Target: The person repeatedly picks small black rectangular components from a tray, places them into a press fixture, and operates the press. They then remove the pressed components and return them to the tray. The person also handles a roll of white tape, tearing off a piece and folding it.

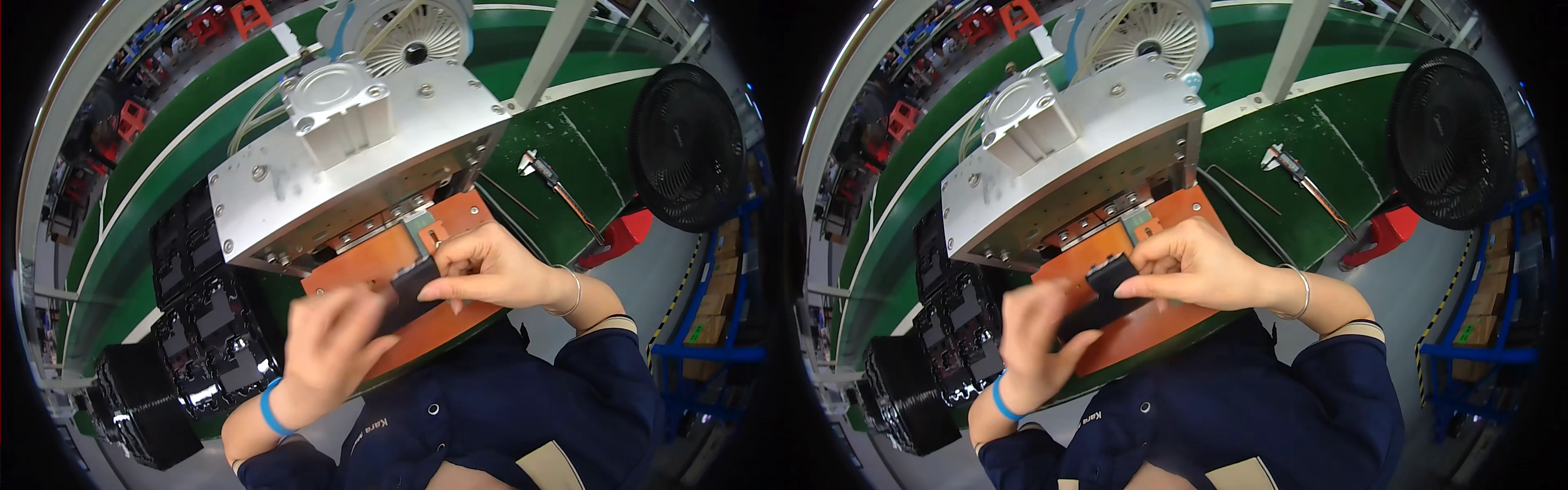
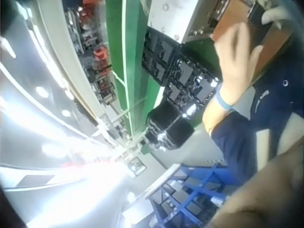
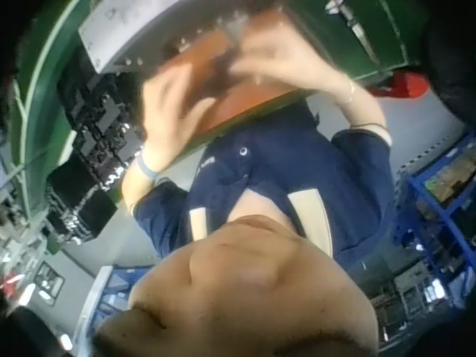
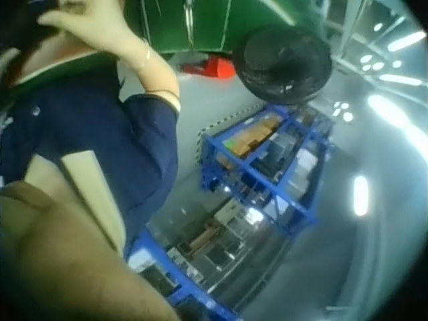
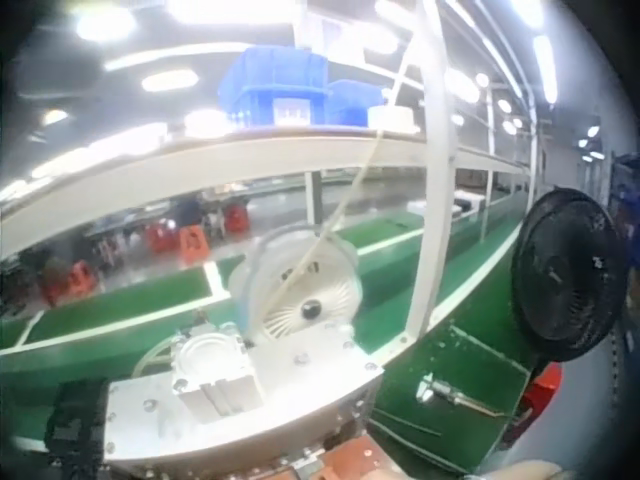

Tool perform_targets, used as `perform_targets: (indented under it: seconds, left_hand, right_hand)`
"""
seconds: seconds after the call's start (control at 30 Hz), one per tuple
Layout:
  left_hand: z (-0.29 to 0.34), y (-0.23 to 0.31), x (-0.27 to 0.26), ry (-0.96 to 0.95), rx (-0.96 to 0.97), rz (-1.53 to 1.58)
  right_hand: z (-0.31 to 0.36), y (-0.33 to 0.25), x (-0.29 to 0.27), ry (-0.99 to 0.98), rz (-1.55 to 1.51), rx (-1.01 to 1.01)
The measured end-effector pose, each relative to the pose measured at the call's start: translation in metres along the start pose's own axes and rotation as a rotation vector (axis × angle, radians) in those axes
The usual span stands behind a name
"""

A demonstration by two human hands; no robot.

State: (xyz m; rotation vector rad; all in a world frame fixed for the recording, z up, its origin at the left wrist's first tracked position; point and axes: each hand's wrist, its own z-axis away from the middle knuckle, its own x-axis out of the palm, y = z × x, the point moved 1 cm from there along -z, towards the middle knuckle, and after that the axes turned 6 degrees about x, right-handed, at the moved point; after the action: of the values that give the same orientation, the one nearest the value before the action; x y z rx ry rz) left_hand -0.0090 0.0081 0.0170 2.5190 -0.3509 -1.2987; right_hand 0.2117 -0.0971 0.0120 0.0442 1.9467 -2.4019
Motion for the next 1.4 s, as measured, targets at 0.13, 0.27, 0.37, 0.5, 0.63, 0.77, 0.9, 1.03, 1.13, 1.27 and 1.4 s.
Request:
perform_targets:
  seconds: [0.13, 0.27, 0.37, 0.5, 0.63, 0.77, 0.9, 1.03, 1.13, 1.27, 1.4]
  left_hand:
    - [-0.01, -0.018, -0.014, -0.189, -0.568, 0.912]
    - [-0.019, -0.019, -0.002, -0.612, -0.837, 1.326]
    - [-0.006, -0.028, 0.002, -0.51, -0.853, 1.394]
    - [-0.01, -0.019, -0.002, -0.122, -0.921, 1.318]
    - [-0.008, -0.027, 0.014, 0.025, -0.871, 1.221]
    - [-0.008, -0.028, 0.024, 0.042, -0.878, 1.187]
    - [-0.009, -0.026, 0.025, 0.06, -0.873, 1.142]
    - [-0.006, -0.026, 0.025, 0.048, -0.893, 1.159]
    - [-0.009, -0.024, 0.022, 0.011, -0.947, 1.18]
    - [-0.01, -0.018, 0.023, -0.008, -0.966, 1.191]
    - [-0.008, -0.017, 0.022, 0.005, -0.961, 1.2]
  right_hand:
    - [0.007, -0.003, 0.006, 0.046, 0.354, -0.533]
    - [0.013, -0.006, 0.014, 0.044, 0.558, -0.754]
    - [0.019, -0.003, -0.005, 0.191, 0.604, -0.751]
    - [0.049, 0.049, -0.089, 1.02, 0.857, -0.258]
    - [0.086, 0.15, -0.176, 1.168, 1.192, 0.187]
    - [0.072, 0.145, -0.185, 1.065, 0.969, 0.406]
    - [0.075, 0.146, -0.192, 1.134, 0.877, 0.328]
    - [0.094, 0.136, -0.175, 1.23, 0.699, 0.133]
    - [0.095, 0.085, -0.127, 1.15, 0.458, -0.138]
    - [0.081, 0.027, -0.075, 0.872, 0.514, -0.293]
    - [0.043, 0.003, -0.042, 0.655, 0.67, -0.52]
